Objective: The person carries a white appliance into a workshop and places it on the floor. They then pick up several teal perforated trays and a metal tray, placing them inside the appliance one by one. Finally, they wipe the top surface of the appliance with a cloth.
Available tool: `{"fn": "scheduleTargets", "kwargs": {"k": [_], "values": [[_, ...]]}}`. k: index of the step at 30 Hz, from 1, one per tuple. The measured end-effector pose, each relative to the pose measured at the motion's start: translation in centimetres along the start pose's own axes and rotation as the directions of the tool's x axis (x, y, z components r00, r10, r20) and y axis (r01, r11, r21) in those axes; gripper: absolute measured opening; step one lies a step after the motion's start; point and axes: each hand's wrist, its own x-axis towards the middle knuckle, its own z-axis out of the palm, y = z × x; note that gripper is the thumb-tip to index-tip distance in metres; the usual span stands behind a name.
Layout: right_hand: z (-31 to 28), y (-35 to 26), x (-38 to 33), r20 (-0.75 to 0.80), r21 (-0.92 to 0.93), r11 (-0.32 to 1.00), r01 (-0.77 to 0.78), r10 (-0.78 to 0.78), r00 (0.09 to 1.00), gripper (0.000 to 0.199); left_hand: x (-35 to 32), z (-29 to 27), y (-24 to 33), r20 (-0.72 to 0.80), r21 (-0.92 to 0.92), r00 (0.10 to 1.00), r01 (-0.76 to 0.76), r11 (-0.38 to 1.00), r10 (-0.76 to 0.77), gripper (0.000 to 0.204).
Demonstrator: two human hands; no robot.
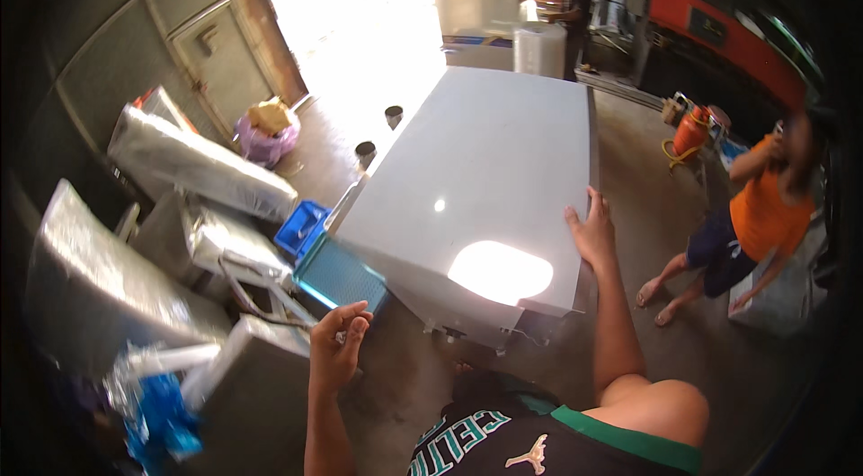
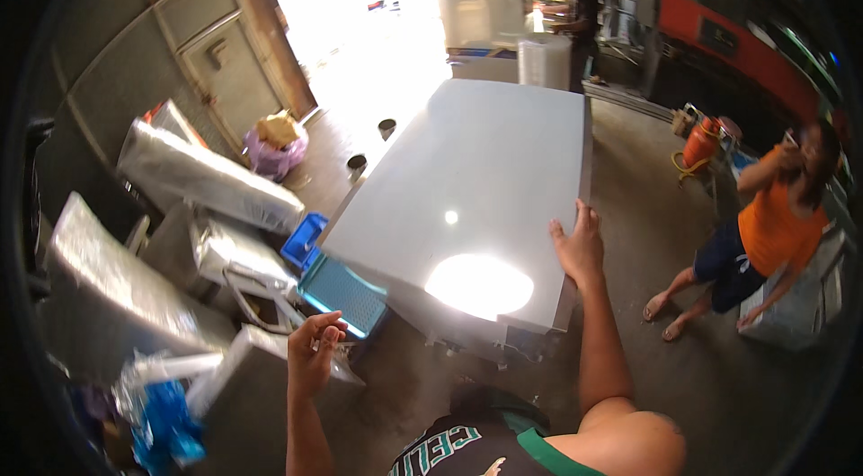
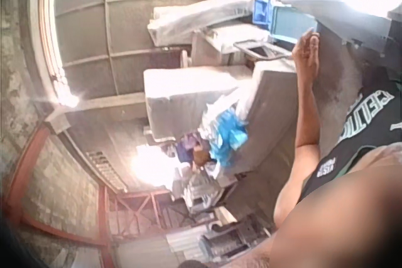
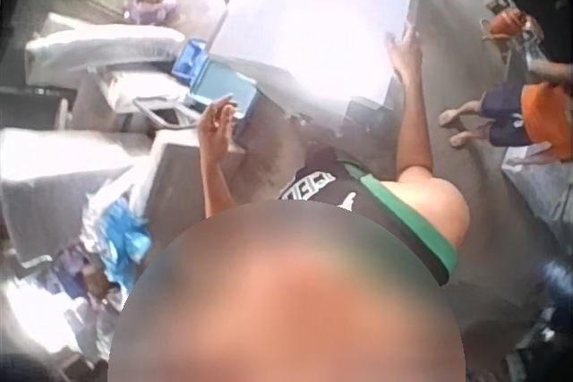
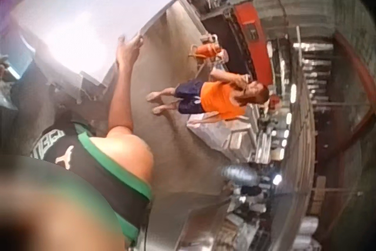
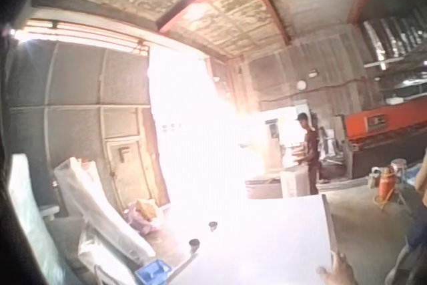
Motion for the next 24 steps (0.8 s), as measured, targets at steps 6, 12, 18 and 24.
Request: {"fn": "scheduleTargets", "kwargs": {"k": [6, 12, 18, 24], "values": [[-0.3, -0.9, -0.6, 0.048, -0.045, 0.997, -0.066, 0.068, 0.997, 0.071, 13.2, 0.2, -2.1, 0.162, 0.223, 0.965, -0.238, 0.945, 0.205, 0.019], [-1.2, -0.7, -3.0, -0.047, 0.132, 0.991, 0.026, -0.020, 0.999, 0.066, 22.8, 3.9, -5.4, 0.291, 0.435, 0.888, -0.453, 0.778, 0.355, 0.040], [-3.5, -4.5, -13.0, 0.027, -0.126, 0.988, -0.093, 0.097, 0.995, 0.071, 22.8, 4.1, -8.1, 0.334, 0.508, 0.891, -0.444, 0.738, 0.306, 0.055], [0.8, -7.8, -17.3, -0.190, -0.310, 0.941, -0.136, 0.079, 0.979, 0.064, 22.7, 2.8, -8.3, 0.331, 0.431, 0.871, -0.481, 0.763, 0.362, 0.049]]}}
